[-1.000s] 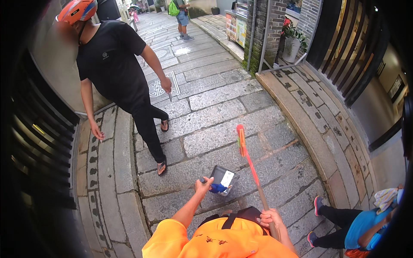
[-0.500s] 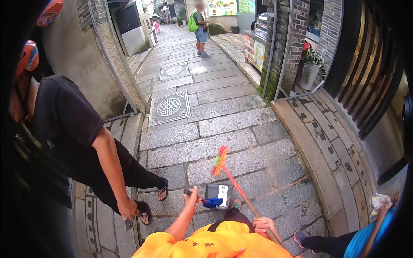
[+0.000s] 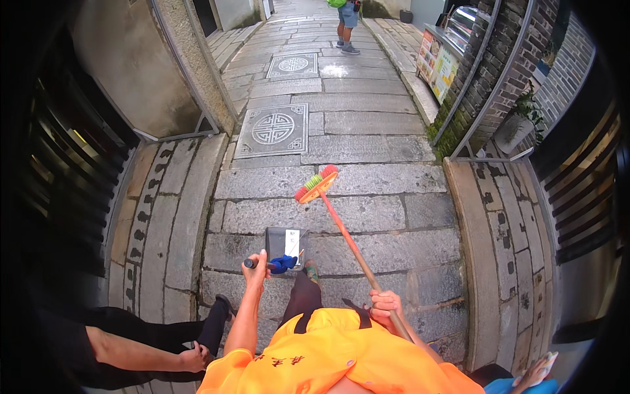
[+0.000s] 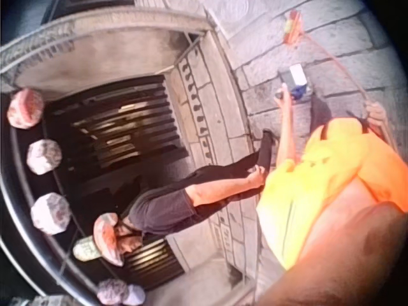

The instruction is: The person sweeps a stone-paved outdoor walkway using a broom and dustpan. They gather debris into the dustpan, walk along the path, and continue sweeping around pedestrians and storefronts.

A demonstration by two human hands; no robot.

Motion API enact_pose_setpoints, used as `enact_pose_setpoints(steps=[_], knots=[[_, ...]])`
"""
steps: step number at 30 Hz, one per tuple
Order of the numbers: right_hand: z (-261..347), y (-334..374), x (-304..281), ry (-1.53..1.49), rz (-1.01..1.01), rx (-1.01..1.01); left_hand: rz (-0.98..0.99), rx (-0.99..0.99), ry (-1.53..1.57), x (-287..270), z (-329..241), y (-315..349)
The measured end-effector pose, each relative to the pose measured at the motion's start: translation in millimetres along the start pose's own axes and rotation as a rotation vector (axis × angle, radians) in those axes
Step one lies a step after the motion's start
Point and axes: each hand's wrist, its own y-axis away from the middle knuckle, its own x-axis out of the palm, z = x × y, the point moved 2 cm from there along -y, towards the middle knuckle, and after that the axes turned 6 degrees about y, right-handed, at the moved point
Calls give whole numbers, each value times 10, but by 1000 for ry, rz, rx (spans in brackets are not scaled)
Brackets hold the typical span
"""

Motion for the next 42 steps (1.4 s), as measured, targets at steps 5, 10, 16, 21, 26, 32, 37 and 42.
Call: enact_pose_setpoints(steps=[5,10,16,21,26,32,37,42], knots=[[629,-1048,66,21,-149,53,-96,-44,55,163,-189,-1022],[1174,-2359,483,-26,-184,79,-148,-106,130,418,-453,-2251],[1832,-3648,990,-18,-173,91,-130,-114,142,642,-981,-3531],[2539,-4858,1126,23,-121,101,-136,-101,131,809,-1169,-4614],[3492,-6145,1203,-11,-79,51,-177,-52,90,1134,-1576,-5945],[4526,-7612,1762,-93,26,87,-218,-42,36,1536,-2351,-7337],[5353,-8347,2029,-53,-93,79,-231,-15,32,2075,-2749,-8372],[6215,-9189,2138,-37,-88,41,-160,28,1,2624,-2984,-9771]])
